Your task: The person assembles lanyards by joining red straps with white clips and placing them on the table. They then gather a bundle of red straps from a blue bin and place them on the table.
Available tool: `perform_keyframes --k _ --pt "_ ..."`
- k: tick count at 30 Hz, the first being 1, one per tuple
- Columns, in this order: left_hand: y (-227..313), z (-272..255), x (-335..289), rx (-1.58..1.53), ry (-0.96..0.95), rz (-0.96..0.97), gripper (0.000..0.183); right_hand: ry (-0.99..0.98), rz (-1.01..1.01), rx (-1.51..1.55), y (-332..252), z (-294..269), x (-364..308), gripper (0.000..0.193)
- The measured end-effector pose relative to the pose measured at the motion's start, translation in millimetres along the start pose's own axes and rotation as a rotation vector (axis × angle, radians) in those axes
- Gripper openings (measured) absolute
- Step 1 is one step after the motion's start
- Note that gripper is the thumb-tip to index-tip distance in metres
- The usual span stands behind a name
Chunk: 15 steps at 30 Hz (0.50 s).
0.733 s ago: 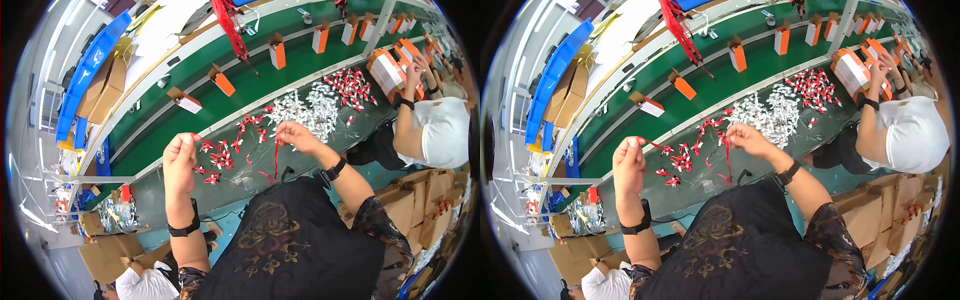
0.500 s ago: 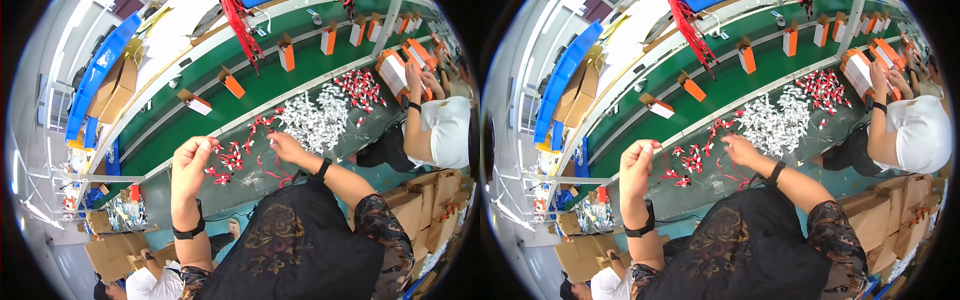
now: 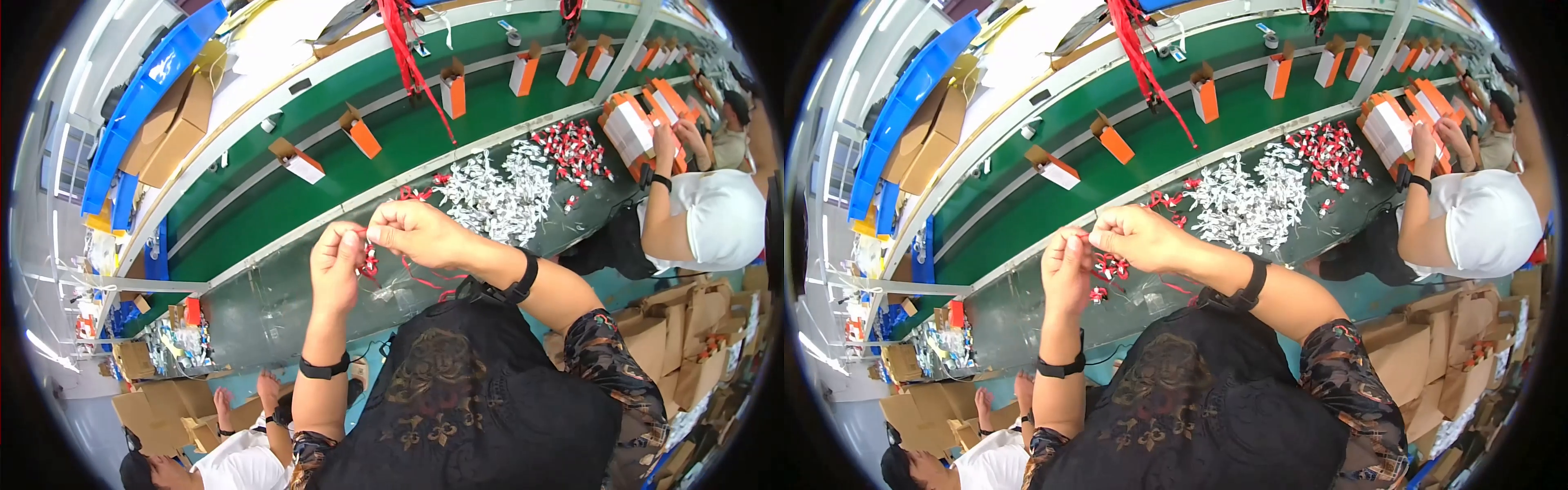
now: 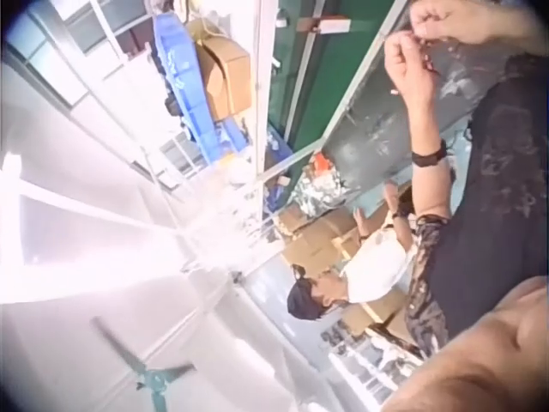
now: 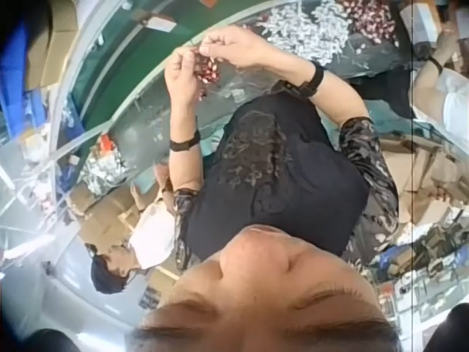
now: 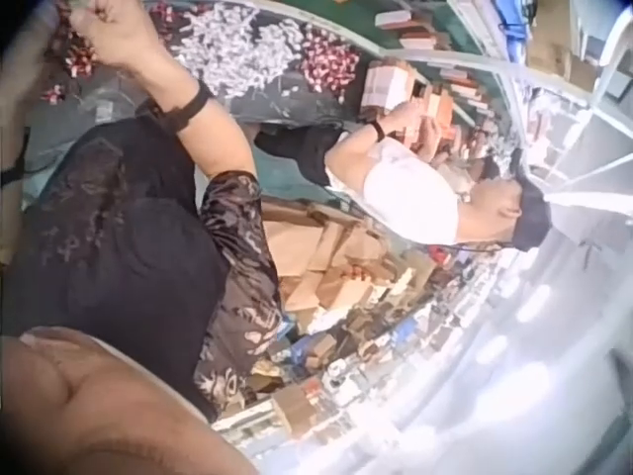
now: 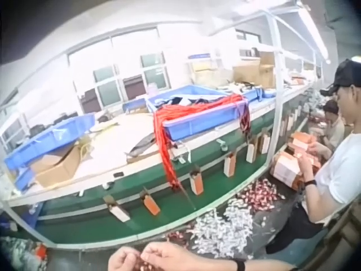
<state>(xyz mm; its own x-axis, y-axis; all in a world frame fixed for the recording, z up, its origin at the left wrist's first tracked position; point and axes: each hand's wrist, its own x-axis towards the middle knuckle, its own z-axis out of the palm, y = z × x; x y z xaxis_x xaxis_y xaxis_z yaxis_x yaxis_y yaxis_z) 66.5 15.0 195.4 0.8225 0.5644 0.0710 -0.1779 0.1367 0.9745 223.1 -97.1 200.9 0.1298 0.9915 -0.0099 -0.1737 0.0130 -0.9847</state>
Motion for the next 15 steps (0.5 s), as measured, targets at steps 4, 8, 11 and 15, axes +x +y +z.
perform_keyframes --k 4,8,11,15 --pt "-53 18 -5 -0.217 -0.240 -0.030 0.066 0.060 0.001 0.042 -26 15 -21 0.021" --pt "-81 47 -27 -0.011 -0.358 -0.022 0.044 0.107 -0.207 -0.143 -22 7 -28 0.019" --pt "-86 44 -40 -0.054 -0.590 -0.299 0.024 0.186 -0.041 -0.016 -36 -20 -36 0.020" --pt "-95 14 -53 -0.060 -0.192 -0.350 0.034 0.394 -0.116 0.012 3 -66 -54 0.020"
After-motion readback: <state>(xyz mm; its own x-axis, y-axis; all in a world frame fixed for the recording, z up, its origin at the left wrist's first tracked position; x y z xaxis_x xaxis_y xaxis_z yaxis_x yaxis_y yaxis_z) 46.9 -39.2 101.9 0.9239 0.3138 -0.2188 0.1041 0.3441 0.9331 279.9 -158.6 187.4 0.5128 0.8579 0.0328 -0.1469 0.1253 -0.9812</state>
